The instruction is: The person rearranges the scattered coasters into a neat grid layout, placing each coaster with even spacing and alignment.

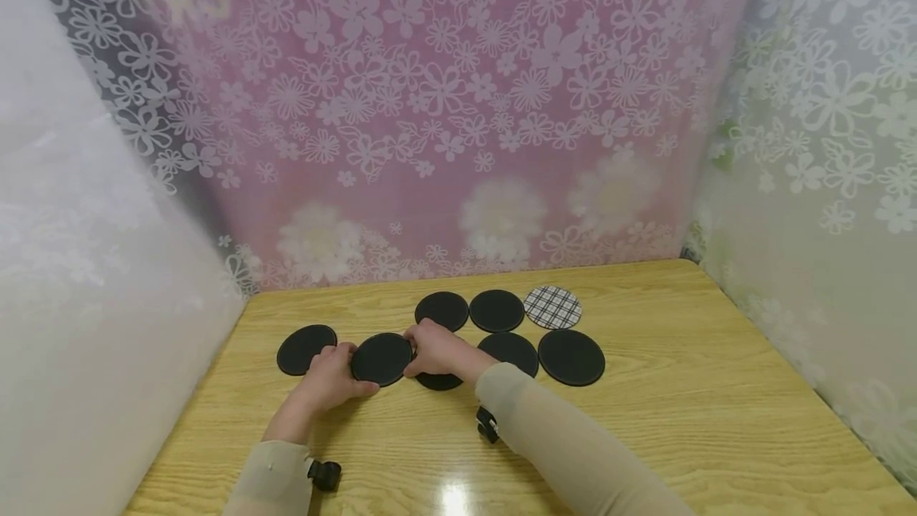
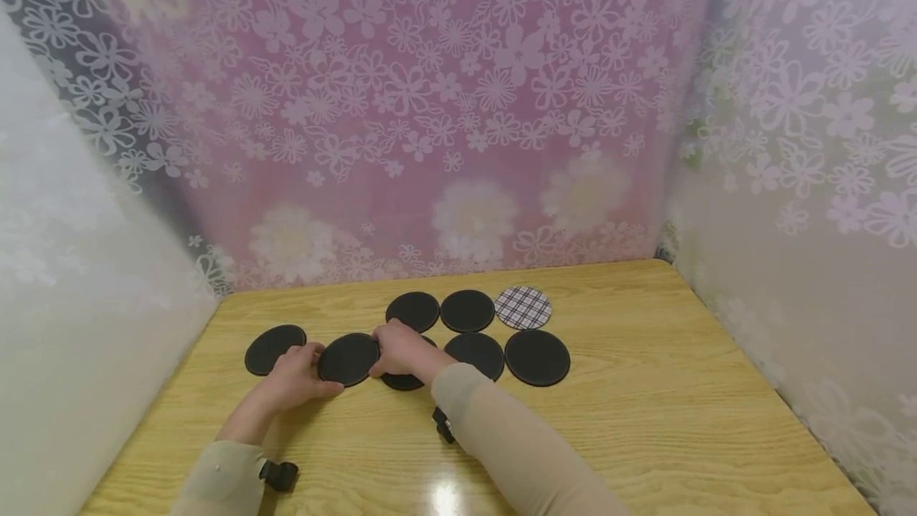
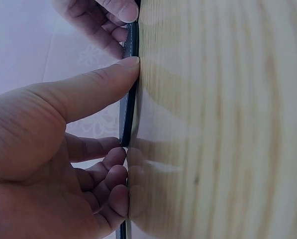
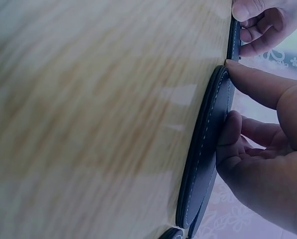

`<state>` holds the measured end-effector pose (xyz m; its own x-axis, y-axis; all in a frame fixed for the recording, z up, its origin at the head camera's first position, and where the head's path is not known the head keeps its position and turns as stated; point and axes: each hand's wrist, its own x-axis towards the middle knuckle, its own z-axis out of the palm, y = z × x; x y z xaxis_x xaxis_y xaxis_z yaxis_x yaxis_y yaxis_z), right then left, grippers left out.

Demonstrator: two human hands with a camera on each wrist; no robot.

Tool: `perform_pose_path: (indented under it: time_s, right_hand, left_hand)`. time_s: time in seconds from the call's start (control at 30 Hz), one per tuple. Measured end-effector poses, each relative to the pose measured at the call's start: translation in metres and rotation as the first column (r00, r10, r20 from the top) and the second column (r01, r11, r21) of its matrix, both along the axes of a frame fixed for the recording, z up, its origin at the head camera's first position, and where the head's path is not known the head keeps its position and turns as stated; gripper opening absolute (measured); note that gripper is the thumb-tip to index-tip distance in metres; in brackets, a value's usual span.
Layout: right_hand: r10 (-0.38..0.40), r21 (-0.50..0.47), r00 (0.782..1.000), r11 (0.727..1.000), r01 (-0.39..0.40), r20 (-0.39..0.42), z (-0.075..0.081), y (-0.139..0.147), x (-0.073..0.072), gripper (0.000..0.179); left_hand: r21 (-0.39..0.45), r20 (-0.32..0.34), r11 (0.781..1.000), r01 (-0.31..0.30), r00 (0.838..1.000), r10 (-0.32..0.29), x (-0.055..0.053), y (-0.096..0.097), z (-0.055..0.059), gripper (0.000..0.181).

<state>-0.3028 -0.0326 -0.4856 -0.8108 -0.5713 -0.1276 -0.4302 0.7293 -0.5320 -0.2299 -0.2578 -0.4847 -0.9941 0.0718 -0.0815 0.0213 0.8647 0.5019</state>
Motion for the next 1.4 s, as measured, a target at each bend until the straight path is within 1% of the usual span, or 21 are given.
perform_pose_path:
  time_s: [0.57, 0.7, 0.97, 1.07, 1.27, 1.4]
  right_hand:
    - [0.012, -0.006, 1.000, 1.000, -0.012, -0.004, -0.003, 0.001, 0.001, 0.067]
    - [0.014, -0.009, 1.000, 1.000, -0.015, -0.006, -0.002, 0.001, 0.001, 0.067]
    - [0.018, -0.006, 1.000, 1.000, -0.018, -0.012, 0.002, 0.000, 0.001, 0.069]
    - [0.021, -0.004, 1.000, 1.000, -0.021, -0.011, 0.003, -0.001, 0.001, 0.072]
    - [0.025, 0.033, 0.999, 0.999, -0.024, -0.023, 0.005, 0.000, 0.002, 0.078]
    - [0.016, 0.018, 0.999, 1.000, -0.015, -0.044, 0.007, 0.000, 0.000, 0.082]
  left_hand:
    - [0.015, -0.001, 1.000, 0.004, 1.000, -0.004, 0.003, 0.000, 0.000, 0.085]
    - [0.018, -0.001, 1.000, 0.003, 1.000, -0.003, 0.003, 0.000, 0.001, 0.085]
    - [0.041, 0.017, 0.999, -0.008, 1.000, 0.007, 0.001, -0.005, -0.002, 0.092]
    - [0.065, 0.024, 0.998, -0.008, 1.000, 0.007, 0.002, -0.007, -0.002, 0.094]
    - [0.106, 0.030, 0.994, -0.016, 0.999, 0.013, 0.007, -0.010, -0.001, 0.097]
    - [0.108, 0.014, 0.994, -0.030, 1.000, 0.028, 0.012, -0.014, 0.005, 0.095]
